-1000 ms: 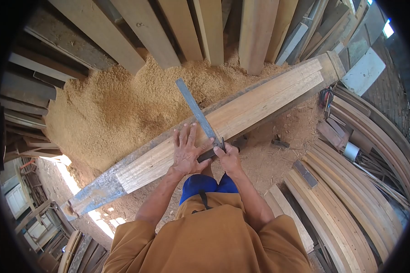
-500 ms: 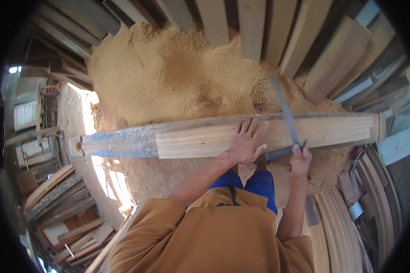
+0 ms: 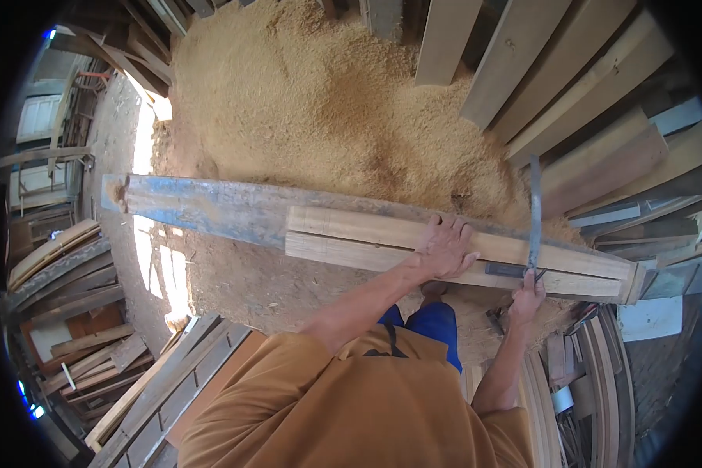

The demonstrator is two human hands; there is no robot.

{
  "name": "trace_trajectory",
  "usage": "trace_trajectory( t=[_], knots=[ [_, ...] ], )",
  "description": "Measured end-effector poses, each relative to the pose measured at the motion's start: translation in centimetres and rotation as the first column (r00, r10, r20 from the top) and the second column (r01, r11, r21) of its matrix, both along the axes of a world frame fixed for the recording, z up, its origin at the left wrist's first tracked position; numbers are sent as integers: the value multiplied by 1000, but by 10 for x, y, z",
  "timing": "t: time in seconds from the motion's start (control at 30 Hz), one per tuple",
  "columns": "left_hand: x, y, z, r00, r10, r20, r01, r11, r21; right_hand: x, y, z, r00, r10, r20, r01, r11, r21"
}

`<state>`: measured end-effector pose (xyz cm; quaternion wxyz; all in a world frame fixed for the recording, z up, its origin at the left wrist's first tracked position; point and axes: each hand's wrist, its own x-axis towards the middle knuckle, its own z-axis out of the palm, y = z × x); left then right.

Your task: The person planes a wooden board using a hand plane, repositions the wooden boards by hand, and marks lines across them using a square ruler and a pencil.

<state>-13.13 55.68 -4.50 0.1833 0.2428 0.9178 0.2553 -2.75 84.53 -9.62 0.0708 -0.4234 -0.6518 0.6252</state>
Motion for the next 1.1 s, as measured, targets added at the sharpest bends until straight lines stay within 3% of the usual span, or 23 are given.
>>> trace_trajectory(
  t=[0.2, 0.3, 0.37, 0.43, 0.53, 0.63, 0.93, 1.1],
  knots=[
    [-32, 2, 16, 989, -34, 143, 57, 986, -160, 9, 13, -13, 999, -3, -42, -1, 996, -84],
    [-40, 10, -12, 983, -54, 173, 82, 984, -160, 2, -8, 1, 993, -115, -11, 115, 993, -8],
    [-45, 8, -11, 983, -70, 167, 97, 983, -156, 10, 2, -12, 999, -22, -48, 23, 999, 27],
    [-56, 7, 10, 963, -86, 255, 142, 967, -210, 1, -21, 11, 982, -152, -109, 139, 983, -121],
    [-61, 7, -4, 973, -105, 208, 152, 963, -223, 18, -14, 16, 931, -279, -233, 164, 894, -418],
    [-69, 9, -4, 966, -123, 228, 184, 944, -272, 36, -7, 30, 831, -469, -299, 260, 802, -537],
    [-81, 21, 17, 946, -49, 321, 174, 912, -372, 135, 59, 33, 530, -825, -194, 663, 546, -511],
    [-74, 16, 5, 970, -92, 223, 166, 925, -341, 213, 60, -27, 534, -844, -46, 753, 500, -427]
  ],
)
